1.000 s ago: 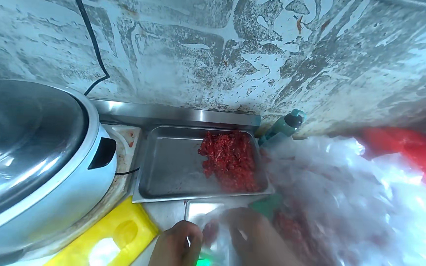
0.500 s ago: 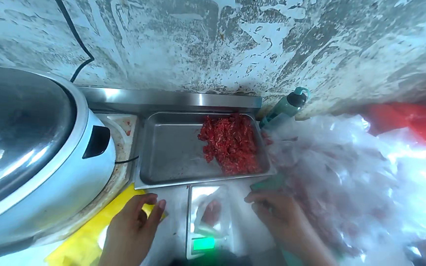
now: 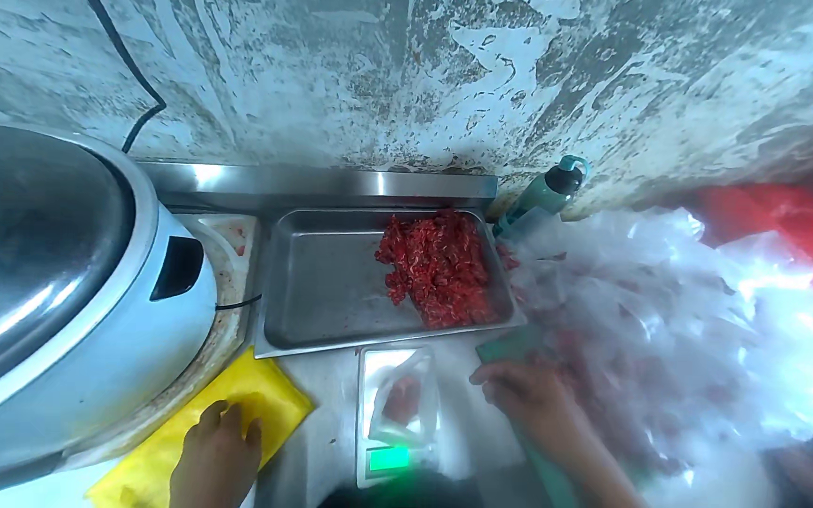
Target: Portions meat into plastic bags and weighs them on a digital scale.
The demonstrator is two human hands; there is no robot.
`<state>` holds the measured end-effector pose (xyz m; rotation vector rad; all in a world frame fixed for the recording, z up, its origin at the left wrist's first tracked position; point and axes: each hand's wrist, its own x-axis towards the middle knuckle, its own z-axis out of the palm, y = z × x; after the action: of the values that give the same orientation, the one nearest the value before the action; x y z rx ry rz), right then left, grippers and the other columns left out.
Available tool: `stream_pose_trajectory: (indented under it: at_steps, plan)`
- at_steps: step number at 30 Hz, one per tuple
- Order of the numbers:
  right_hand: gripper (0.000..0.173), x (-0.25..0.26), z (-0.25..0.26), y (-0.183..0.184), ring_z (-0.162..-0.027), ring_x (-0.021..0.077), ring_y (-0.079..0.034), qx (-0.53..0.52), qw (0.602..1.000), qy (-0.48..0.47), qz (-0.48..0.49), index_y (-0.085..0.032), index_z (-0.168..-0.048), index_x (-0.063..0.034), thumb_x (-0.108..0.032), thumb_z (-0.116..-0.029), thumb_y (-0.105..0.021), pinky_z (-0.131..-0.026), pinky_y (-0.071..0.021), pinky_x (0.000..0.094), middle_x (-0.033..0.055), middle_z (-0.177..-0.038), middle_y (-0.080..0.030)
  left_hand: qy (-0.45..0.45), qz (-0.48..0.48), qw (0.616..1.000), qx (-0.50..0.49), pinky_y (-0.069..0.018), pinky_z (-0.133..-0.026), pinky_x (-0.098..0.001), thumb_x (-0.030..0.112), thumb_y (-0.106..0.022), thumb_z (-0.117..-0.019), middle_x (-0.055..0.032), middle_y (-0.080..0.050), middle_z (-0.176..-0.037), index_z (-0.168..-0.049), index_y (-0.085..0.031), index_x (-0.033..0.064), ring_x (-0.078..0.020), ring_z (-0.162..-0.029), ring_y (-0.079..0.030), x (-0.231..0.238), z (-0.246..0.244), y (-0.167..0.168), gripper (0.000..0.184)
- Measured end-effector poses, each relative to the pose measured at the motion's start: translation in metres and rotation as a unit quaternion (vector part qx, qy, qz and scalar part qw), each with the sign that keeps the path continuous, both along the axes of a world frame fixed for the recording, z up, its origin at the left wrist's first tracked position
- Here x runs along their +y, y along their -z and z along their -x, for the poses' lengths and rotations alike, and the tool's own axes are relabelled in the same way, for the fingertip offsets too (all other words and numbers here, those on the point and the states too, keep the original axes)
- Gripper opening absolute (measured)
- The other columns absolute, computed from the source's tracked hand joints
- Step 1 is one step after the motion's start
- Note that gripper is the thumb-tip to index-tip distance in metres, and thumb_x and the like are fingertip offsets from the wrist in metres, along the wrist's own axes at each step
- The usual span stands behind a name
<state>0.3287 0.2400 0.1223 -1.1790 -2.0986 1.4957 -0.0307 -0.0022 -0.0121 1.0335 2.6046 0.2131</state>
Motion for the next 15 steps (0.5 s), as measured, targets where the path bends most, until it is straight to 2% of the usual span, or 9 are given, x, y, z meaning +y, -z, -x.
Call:
stream_pose_trajectory:
  at_steps: [4,8,11,13,15]
  plan:
    - [0.017,0.029,0.011,0.021,-0.081,0.0120,-0.071,-0.053,0.998,0.015,0.005,-0.075,-0.106,-0.0118,-0.018,-0.0994,-0.061,-0.074,-0.0604,0.0304,0.0001,-0.099,-0.075,0.003,0.001,1.000,0.006,-0.0547,-0.091,-0.0611,0.028,-0.069,-0.0943,-0.0227,-0.059,-0.136,-0.121,-0.071,0.0003,-0.0462,-0.119,-0.060,0.003,0.003,-0.001,0.039]
    - [0.020,0.073,0.043,0.049,-0.079,0.0148,-0.067,-0.188,0.980,0.058,-0.027,-0.074,-0.106,-0.0104,-0.024,-0.0993,-0.060,-0.075,-0.0576,0.0386,0.0033,-0.089,-0.071,-0.009,0.032,0.999,0.001,-0.0552,-0.090,-0.0605,0.028,-0.069,-0.0944,-0.0210,-0.058,-0.138,-0.121,-0.072,0.0021,-0.0451,-0.121,-0.060,0.009,0.003,-0.003,0.037]
    - [0.023,0.097,0.071,0.068,-0.096,0.0228,-0.070,-0.282,0.957,0.060,-0.045,-0.074,-0.108,-0.0111,-0.028,-0.0994,-0.061,-0.089,-0.0564,0.0492,0.0077,-0.100,-0.073,-0.014,0.056,0.998,-0.006,-0.0555,-0.090,-0.0600,0.029,-0.068,-0.0944,-0.0211,-0.057,-0.140,-0.122,-0.072,0.0027,-0.0447,-0.124,-0.058,0.012,0.002,-0.003,0.038]
    - [0.028,0.104,0.089,0.078,-0.104,0.0274,-0.069,-0.344,0.936,0.050,-0.048,-0.074,-0.111,-0.0128,-0.033,-0.0964,-0.062,-0.093,-0.0548,0.0548,0.0098,-0.107,-0.073,-0.021,0.065,0.998,-0.011,-0.0558,-0.090,-0.0601,0.030,-0.067,-0.0946,-0.0196,-0.055,-0.143,-0.125,-0.071,0.0033,-0.0447,-0.126,-0.057,0.012,0.002,-0.001,0.040]
    - [0.036,0.105,0.103,0.088,-0.111,0.0303,-0.068,-0.400,0.915,0.033,-0.053,-0.072,-0.118,-0.0143,-0.039,-0.0928,-0.064,-0.095,-0.0535,0.0584,0.0114,-0.115,-0.072,-0.028,0.068,0.997,-0.014,-0.0559,-0.090,-0.0597,0.031,-0.067,-0.0948,-0.0176,-0.054,-0.145,-0.127,-0.070,0.0041,-0.0438,-0.127,-0.056,0.011,0.003,0.002,0.042]
